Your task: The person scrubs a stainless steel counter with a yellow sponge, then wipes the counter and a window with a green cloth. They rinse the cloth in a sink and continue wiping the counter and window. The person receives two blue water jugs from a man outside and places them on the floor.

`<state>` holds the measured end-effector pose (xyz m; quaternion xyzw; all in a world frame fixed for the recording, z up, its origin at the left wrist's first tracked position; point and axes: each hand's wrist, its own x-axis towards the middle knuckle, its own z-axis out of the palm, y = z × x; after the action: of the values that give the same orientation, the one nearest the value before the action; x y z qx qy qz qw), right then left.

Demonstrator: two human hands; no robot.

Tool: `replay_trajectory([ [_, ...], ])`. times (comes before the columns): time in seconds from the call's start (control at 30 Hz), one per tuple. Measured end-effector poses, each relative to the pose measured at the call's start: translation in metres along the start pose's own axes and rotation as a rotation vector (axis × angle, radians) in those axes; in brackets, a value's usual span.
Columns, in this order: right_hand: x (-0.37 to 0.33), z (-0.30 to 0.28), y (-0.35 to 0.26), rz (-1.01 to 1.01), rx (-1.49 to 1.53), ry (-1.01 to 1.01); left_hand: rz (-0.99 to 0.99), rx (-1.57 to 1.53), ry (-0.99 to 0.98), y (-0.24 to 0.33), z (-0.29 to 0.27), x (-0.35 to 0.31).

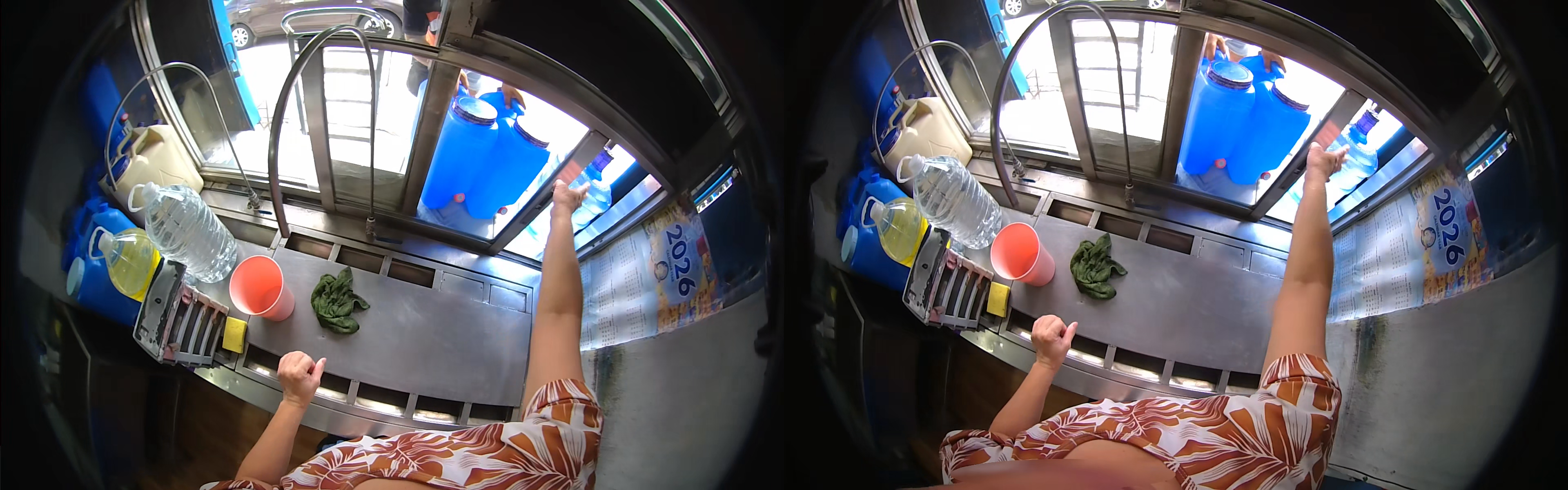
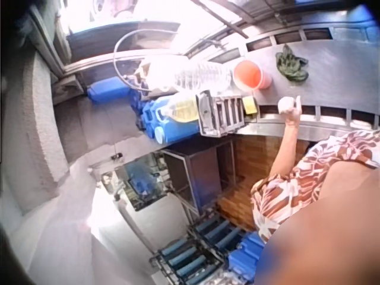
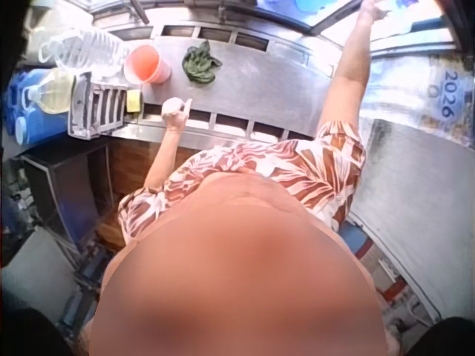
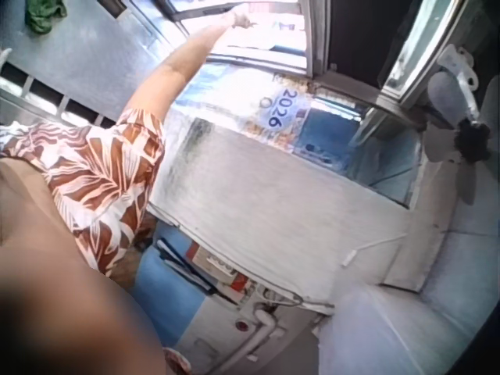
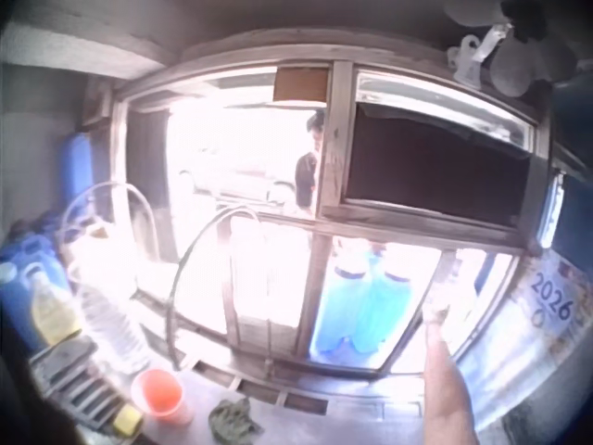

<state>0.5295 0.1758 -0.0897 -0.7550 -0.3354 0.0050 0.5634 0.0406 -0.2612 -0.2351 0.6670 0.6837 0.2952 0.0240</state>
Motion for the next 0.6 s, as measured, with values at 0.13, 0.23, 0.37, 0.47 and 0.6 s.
replay_trajectory([
  [0.13,0.016,0.026,0.016,0.007,0.566,-0.477,0.046,-0.069,-0.01,0.013,0.009,-0.013],
  [0.23,-0.018,0.059,-0.005,-0.018,0.466,-0.36,0.015,-0.068,-0.059,0.031,0.026,-0.013],
  [0.37,-0.066,0.07,-0.035,-0.143,0.367,-0.441,0.167,-0.163,-0.174,0.062,0.054,-0.007],
  [0.47,-0.093,0.071,-0.044,-0.274,0.348,-0.689,0.265,-0.232,-0.264,0.087,0.077,0.006],
  [0.6,-0.087,0.074,-0.04,-0.62,-0.136,-0.865,0.347,-0.267,-0.339,0.107,0.095,0.019],
])
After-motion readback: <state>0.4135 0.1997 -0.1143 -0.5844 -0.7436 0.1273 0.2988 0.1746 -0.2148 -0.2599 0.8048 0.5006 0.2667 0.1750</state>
